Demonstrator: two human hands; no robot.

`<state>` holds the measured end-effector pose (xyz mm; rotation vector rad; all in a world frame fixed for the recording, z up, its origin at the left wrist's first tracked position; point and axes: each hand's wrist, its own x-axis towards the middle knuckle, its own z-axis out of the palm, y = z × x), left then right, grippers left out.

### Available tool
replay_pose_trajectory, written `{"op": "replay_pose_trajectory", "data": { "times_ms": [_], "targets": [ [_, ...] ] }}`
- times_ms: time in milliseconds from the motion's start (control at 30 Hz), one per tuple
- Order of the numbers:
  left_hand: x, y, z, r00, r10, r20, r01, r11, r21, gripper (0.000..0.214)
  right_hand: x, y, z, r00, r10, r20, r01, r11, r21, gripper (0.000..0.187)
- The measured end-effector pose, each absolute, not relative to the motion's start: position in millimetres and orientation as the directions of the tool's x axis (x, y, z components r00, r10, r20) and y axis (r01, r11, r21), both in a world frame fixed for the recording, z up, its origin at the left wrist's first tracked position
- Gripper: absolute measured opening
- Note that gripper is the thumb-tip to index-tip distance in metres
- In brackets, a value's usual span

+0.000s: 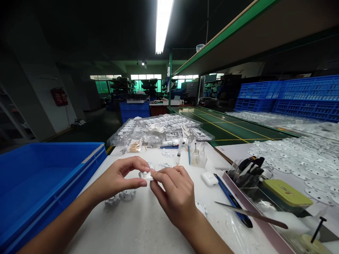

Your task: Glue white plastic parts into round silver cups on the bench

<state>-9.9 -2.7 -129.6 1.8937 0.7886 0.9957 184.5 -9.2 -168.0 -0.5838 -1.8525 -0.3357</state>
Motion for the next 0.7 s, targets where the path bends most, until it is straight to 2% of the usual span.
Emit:
{"op": "replay_pose_trajectory", "data": {
  "times_ms": [100,200,400,567,633,700],
  "targets": [
    [-12,-2,-133,0.529,0.729,0.434,0.255,-0.624,0.738,0.025,183,-11,-169,-0.222,0.341,0.913,0.517,0.836,-0.186,0.019],
    [-10,-2,-137,0.524,0.680,0.513,0.301,-0.712,0.635,0.024,182,-10,-173,-0.201,0.413,0.888,0.490,0.827,-0.274,0.016],
    [-9,0,-144,0.539,0.576,0.615,0.318,-0.815,0.484,0.028,185,-8,-169,-0.267,0.503,0.822,0.495,0.803,-0.331,0.014],
    [-17,5,-143,0.480,0.551,0.683,0.395,-0.831,0.392,0.019,185,-8,-161,-0.210,0.670,0.712,0.434,0.717,-0.546,0.021],
    [-19,7,-142,0.464,0.550,0.695,0.421,-0.827,0.373,0.020,185,-9,-161,-0.219,0.660,0.718,0.420,0.729,-0.541,0.025],
    [-20,8,-142,0.462,0.545,0.700,0.431,-0.828,0.360,0.021,185,-9,-163,-0.266,0.589,0.763,0.436,0.780,-0.449,0.025]
  ]
}}
